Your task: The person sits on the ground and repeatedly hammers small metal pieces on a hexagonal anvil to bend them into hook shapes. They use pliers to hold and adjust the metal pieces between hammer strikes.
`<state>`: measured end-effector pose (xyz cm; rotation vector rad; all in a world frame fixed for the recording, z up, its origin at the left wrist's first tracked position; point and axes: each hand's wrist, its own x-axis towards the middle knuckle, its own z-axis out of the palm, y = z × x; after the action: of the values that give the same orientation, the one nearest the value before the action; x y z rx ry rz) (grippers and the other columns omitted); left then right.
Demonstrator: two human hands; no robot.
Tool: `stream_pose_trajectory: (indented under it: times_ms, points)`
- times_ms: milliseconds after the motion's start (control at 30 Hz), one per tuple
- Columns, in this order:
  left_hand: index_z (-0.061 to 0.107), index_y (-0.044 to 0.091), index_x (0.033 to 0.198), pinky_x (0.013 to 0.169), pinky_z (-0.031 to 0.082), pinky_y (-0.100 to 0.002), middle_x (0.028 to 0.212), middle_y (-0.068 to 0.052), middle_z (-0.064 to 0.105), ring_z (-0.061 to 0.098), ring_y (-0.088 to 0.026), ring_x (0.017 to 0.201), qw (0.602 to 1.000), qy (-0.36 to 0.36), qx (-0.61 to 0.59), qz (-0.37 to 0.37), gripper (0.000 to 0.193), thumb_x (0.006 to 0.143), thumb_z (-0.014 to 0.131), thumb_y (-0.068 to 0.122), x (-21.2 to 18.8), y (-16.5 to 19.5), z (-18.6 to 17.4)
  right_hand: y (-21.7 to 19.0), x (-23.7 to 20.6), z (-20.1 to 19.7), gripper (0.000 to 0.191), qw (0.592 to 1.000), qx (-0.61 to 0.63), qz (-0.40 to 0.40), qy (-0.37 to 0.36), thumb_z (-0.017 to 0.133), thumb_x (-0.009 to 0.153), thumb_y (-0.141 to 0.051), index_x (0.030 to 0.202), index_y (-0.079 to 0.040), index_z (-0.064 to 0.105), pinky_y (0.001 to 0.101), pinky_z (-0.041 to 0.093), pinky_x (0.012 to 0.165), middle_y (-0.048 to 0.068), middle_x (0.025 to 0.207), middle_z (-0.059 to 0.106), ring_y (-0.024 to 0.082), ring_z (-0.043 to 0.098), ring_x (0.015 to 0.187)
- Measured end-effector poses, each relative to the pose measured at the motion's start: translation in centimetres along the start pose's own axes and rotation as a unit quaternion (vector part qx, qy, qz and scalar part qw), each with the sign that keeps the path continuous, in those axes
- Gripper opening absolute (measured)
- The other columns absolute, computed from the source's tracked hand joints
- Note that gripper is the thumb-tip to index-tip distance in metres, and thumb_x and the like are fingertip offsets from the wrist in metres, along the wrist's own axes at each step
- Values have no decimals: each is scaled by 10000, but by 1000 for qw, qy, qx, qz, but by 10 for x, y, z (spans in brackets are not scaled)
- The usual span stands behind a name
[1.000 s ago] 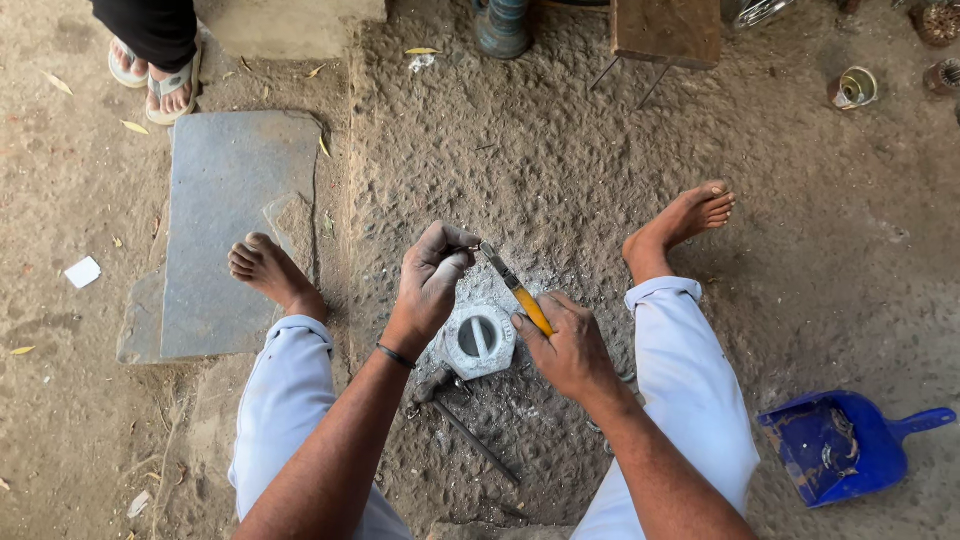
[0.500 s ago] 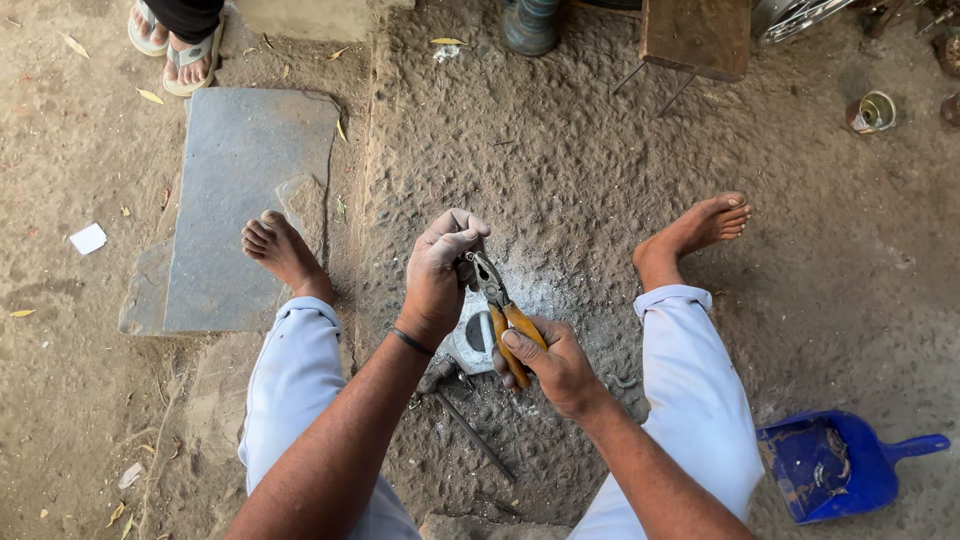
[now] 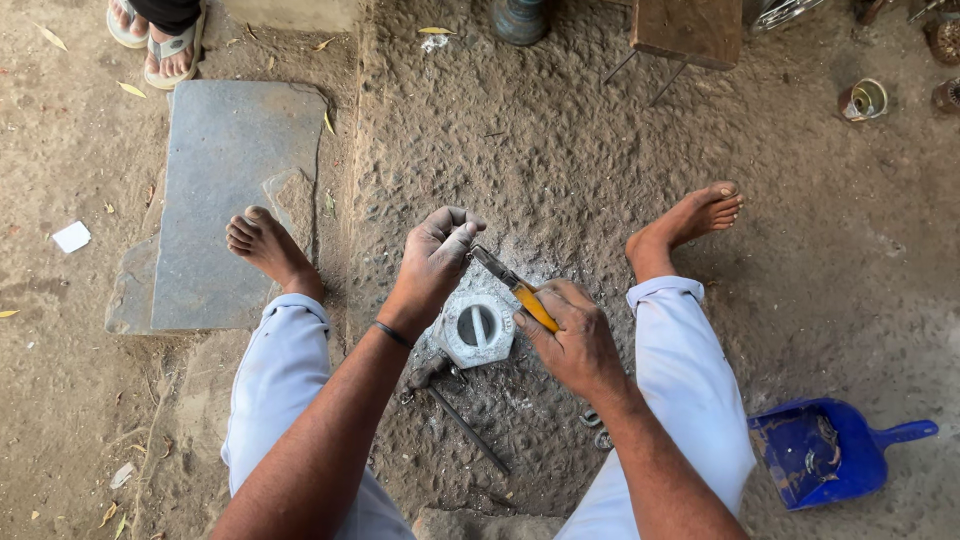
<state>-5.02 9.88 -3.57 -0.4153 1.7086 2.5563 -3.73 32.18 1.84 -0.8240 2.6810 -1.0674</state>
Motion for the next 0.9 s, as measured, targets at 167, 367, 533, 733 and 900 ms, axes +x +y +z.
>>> stream_pose_trajectory:
  times_ms: [167,367,533,733,900]
  points:
    - [662,51,1018,479,322,-189,710,88,515,412,-3,570,999,-10,-9,-52,140,1013,638,189,3,-1,-4,-3,3,-5,274,1000,-6,-19,-12,718,934,-247,1035,8,707,390,579,712,143,995,648,260,702,884]
    - [668,38,1019,490,353,-198,714,73,534,431,-15,581,998,0,35,-50,124,999,638,157,3,2,-9,-6,2,-5,280,998,-54,-16,-18,728,927,-241,1053,8,704,399,579,699,142,989,639,265,702,858]
    - [674,31,1050,539,431,-208,781,51,590,483,-32,634,988,6,146,-44,133,962,586,78,1,8,-15,-4,0,1,296,996,-75,-34,-21,724,914,-253,1054,7,702,382,584,656,139,976,626,236,689,828]
    - [672,20,1051,621,472,-197,846,42,620,536,-27,721,994,-38,104,-18,133,972,581,77,-1,14,-18,2,-7,13,349,994,-42,53,-81,691,981,-314,855,7,640,375,525,566,96,803,612,175,655,663]
    - [670,35,1062,632,446,-188,855,50,604,510,-24,734,997,-70,36,5,137,1020,618,155,-2,15,-15,2,-9,16,352,989,83,84,-90,653,985,-364,909,-21,676,359,461,573,83,673,585,166,580,609]
